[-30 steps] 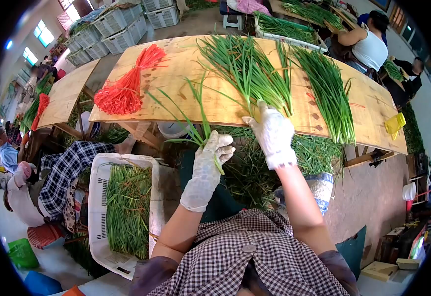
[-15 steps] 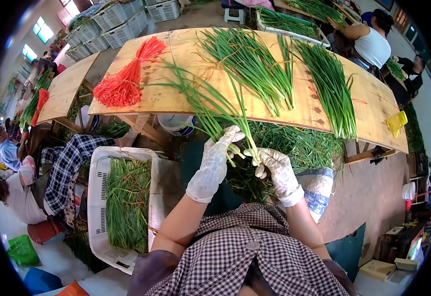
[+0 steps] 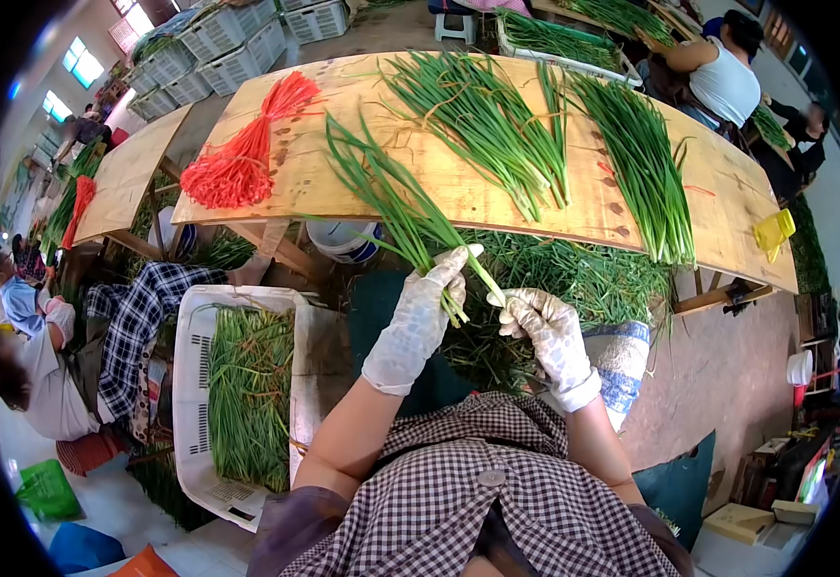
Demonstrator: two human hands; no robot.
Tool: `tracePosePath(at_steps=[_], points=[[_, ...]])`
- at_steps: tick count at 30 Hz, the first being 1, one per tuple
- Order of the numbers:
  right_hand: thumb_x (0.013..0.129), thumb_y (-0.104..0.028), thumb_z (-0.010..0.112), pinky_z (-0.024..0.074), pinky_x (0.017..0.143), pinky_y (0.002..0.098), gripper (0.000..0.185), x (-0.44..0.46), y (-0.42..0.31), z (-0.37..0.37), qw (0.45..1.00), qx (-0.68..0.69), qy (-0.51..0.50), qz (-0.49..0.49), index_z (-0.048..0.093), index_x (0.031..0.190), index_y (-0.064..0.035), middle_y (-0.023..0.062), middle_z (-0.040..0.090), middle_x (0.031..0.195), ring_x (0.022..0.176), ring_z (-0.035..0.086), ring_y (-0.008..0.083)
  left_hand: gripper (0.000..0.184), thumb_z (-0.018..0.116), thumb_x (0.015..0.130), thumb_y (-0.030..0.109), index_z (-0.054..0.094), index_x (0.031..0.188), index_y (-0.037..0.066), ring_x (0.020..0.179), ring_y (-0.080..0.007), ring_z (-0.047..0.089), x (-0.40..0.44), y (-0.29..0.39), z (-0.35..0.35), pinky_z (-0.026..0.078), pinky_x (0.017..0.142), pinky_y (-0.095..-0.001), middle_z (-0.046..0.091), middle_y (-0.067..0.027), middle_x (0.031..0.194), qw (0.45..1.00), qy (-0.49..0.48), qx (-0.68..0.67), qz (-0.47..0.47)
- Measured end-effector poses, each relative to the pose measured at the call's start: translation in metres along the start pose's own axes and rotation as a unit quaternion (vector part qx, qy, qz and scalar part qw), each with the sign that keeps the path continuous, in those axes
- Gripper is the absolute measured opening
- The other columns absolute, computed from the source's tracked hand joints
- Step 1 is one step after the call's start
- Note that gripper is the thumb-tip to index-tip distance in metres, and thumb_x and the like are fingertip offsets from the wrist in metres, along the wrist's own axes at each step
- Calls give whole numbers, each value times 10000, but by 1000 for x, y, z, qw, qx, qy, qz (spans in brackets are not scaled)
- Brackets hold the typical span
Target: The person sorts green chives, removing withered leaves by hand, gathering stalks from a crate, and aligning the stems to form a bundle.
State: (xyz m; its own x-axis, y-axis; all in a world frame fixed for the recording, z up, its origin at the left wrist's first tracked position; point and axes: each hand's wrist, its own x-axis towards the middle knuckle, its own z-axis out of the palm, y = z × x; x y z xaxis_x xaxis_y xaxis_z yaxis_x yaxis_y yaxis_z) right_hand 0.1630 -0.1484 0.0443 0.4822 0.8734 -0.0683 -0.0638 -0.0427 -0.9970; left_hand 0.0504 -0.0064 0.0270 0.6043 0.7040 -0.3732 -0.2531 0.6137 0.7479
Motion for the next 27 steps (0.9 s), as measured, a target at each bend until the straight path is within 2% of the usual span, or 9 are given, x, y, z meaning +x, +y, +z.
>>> tracePosePath(at_steps=[5, 10, 15, 18, 19, 21, 24, 25, 27], points=[[992, -272, 463, 510, 728, 230, 345, 10, 11, 3, 992, 99, -41, 62, 627, 1125, 1, 54, 677, 951, 761, 620, 92, 152, 720, 827, 147, 661, 910, 35, 481, -41, 407, -4, -4, 0, 320, 442, -202, 500, 55, 601, 997, 56, 47, 11], [865, -58, 659, 522, 629, 213, 206, 33, 20, 16, 994, 79, 13, 79, 645, 1034, 59, 76, 680, 879, 709, 633, 107, 109, 747, 798, 130, 677, 834, 54, 493, -33, 428, -11, -10, 7, 317, 441, -201, 541, 48, 615, 988, 68, 131, 40], [861, -86, 646, 527, 600, 239, 139, 30, 32, 17, 993, 102, 34, 56, 660, 907, 44, 79, 678, 786, 681, 652, 123, 105, 744, 799, 118, 673, 833, 49, 492, -32, 426, -7, -10, 2, 314, 441, -197, 536, 52, 609, 987, 94, 102, 82], [782, -197, 678, 540, 607, 311, 175, 14, 50, -4, 959, -279, -47, -11, 677, 836, -30, 132, 682, 738, 630, 671, 218, 105, 698, 840, 140, 664, 835, 40, 501, -38, 430, -5, 10, -6, 327, 464, -193, 527, 57, 609, 986, 62, 72, 135], [809, -273, 658, 546, 666, 356, 225, 9, 51, -12, 877, -469, -98, 30, 700, 869, -60, 148, 683, 803, 696, 669, 290, 117, 679, 858, 154, 663, 842, 40, 513, -39, 435, -6, 21, -8, 337, 479, -192, 531, 54, 619, 987, 11, 58, 151], [822, -320, 651, 537, 744, 384, 269, 9, 64, -32, 787, -580, -181, 110, 709, 958, -95, 147, 686, 857, 790, 669, 309, 171, 600, 912, 175, 631, 944, 10, 711, -100, 562, -22, 42, -6, 456, 645, -224, 611, -36, 818, 972, -126, 70, 187], [847, -286, 647, 541, 732, 346, 254, 17, 25, -24, 887, -454, 62, -50, 690, 1043, -131, 103, 691, 943, 812, 674, 279, 250, 550, 940, 280, 578, 1060, 62, 974, -230, 645, -30, 59, 11, 540, 837, -370, 624, -94, 1041, 966, -171, -118, 157], [851, -266, 644, 544, 702, 338, 231, 23, 9, -19, 900, -390, 136, -139, 690, 1030, -127, 100, 689, 948, 790, 674, 277, 261, 506, 965, 293, 568, 1049, 54, 783, -179, 643, -21, 54, 9, 532, 710, -321, 624, -62, 914, 981, -83, -131, 117], [843, -254, 652, 538, 628, 331, 168, 44, -27, -15, 827, -481, 213, -199, 691, 941, -123, 84, 691, 878, 723, 670, 267, 286, 487, 974, 326, 564, 1026, 55, 567, -113, 525, 8, 31, -18, 442, 548, -259, 559, -11, 743, 959, -173, -222, 8]])
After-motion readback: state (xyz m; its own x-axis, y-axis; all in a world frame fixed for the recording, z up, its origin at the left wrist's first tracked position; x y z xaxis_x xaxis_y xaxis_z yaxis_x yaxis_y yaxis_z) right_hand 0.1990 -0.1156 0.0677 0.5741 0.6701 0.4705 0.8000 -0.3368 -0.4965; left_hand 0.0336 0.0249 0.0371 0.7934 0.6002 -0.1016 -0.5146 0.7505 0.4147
